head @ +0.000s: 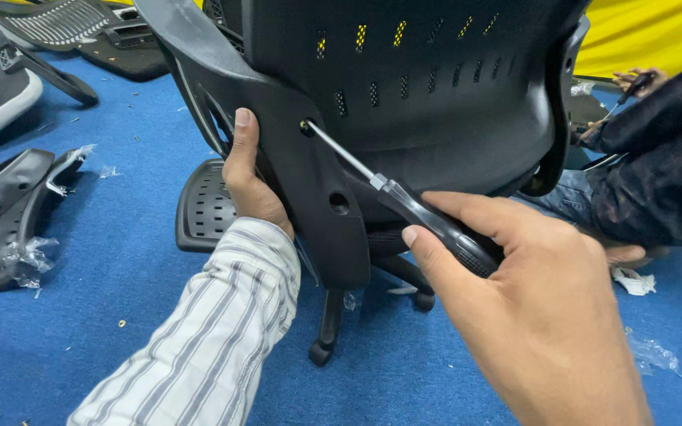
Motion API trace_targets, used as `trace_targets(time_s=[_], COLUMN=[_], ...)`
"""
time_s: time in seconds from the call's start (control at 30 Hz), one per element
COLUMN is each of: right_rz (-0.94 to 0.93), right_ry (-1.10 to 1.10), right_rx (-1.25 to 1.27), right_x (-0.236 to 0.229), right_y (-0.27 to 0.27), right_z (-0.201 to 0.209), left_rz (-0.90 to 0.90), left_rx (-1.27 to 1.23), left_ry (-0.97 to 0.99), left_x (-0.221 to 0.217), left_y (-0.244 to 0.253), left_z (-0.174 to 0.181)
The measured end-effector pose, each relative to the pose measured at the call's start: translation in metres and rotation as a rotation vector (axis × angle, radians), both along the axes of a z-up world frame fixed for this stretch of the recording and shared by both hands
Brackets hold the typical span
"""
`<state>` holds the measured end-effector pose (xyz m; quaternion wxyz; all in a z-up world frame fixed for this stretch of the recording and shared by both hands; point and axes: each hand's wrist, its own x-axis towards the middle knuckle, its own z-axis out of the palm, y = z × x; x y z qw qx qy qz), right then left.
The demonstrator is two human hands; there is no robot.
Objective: The person uses a screwdriver to tighten screws on the back of a black office chair, securing the armrest to the chair frame. The person holds the chair steady with one hand while turning the screwdriver with the other.
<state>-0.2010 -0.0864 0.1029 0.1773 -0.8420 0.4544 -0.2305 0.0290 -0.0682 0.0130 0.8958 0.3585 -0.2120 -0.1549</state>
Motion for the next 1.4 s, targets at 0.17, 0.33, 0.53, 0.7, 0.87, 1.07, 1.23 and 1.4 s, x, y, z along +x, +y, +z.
trace_targets(time_s=[0.17, 0.33, 0.53, 0.7, 0.87, 1.07, 1.23, 1.4], right_rz=[0.134, -0.005, 0.278, 0.359, 0.187, 0.216, 0.222, 0.207], right_ry=[-0.066, 0.251, -0.03, -0.243, -0.193, -0.352, -0.372, -0.348], right_rx=[-0.209, 0.214, 0.025, -0.311, -0.287, 0.046, 0.09, 0.053], right_x=[-0.002, -0.009, -0.022, -0.024, -0.017, -0.016, -0.019, -0.018], right_y=[-0.003, -0.018, -0.027, -0.018, -0.011, -0.018, -0.021, -0.019], right_z=[0.006, 0.006, 0.005, 0.009, 0.014, 0.01, 0.004, 0.003], left_rz=[-0.024, 0.029, 0.057, 0.042, 0.031, 0.041, 0.034, 0.044], left_rx=[-0.012, 0.052, 0.076, 0.07, 0.076, 0.08, 0.052, 0.042], left_ry=[0.019, -0.035, -0.075, -0.024, -0.035, -0.035, -0.047, -0.075], left_x=[-0.001, 0.0, -0.002, -0.003, -0.002, -0.001, 0.0, 0.002], left_y=[0.001, 0.0, 0.002, 0.001, 0.002, 0.001, 0.0, 0.001], left_z=[0.0, -0.001, -0.002, 0.0, -0.001, -0.001, -0.003, -0.005])
